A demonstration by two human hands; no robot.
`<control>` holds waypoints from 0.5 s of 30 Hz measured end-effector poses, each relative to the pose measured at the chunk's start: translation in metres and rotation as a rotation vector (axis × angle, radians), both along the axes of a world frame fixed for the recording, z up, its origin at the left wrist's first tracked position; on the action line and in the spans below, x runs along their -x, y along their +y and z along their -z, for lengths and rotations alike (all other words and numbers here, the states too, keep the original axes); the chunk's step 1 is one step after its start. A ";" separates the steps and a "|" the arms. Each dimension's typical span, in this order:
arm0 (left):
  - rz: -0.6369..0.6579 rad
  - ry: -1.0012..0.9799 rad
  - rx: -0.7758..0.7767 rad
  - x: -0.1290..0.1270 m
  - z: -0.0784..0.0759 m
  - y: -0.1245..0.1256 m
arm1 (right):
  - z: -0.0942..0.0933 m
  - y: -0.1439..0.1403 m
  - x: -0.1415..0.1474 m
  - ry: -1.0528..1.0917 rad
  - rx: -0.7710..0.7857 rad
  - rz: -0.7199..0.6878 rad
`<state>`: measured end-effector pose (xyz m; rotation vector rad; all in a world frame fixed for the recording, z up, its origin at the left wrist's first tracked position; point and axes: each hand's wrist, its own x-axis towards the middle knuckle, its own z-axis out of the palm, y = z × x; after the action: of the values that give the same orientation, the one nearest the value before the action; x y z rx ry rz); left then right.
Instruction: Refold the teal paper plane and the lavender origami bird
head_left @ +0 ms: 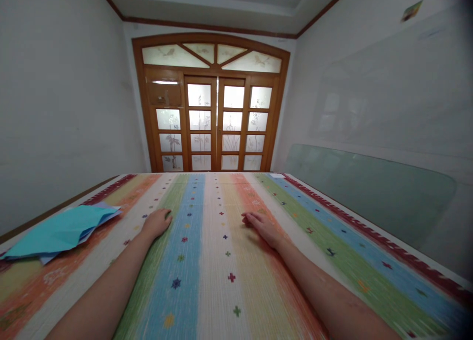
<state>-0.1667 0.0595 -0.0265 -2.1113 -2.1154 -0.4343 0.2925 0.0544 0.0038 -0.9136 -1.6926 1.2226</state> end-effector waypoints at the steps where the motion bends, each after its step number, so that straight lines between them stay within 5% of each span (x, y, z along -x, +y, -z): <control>1: 0.000 -0.003 -0.001 0.000 0.000 0.000 | -0.001 -0.001 0.001 -0.053 -0.045 0.014; 8: -0.012 -0.021 0.008 0.000 -0.001 0.000 | -0.001 -0.011 0.006 -0.657 -0.559 -0.017; 15: -0.031 -0.017 0.027 -0.002 -0.004 -0.003 | 0.004 -0.008 0.007 -0.770 -0.568 -0.026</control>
<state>-0.1646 0.0566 -0.0228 -2.0939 -2.1719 -0.4250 0.2855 0.0467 -0.0001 -1.0571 -2.4728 0.3288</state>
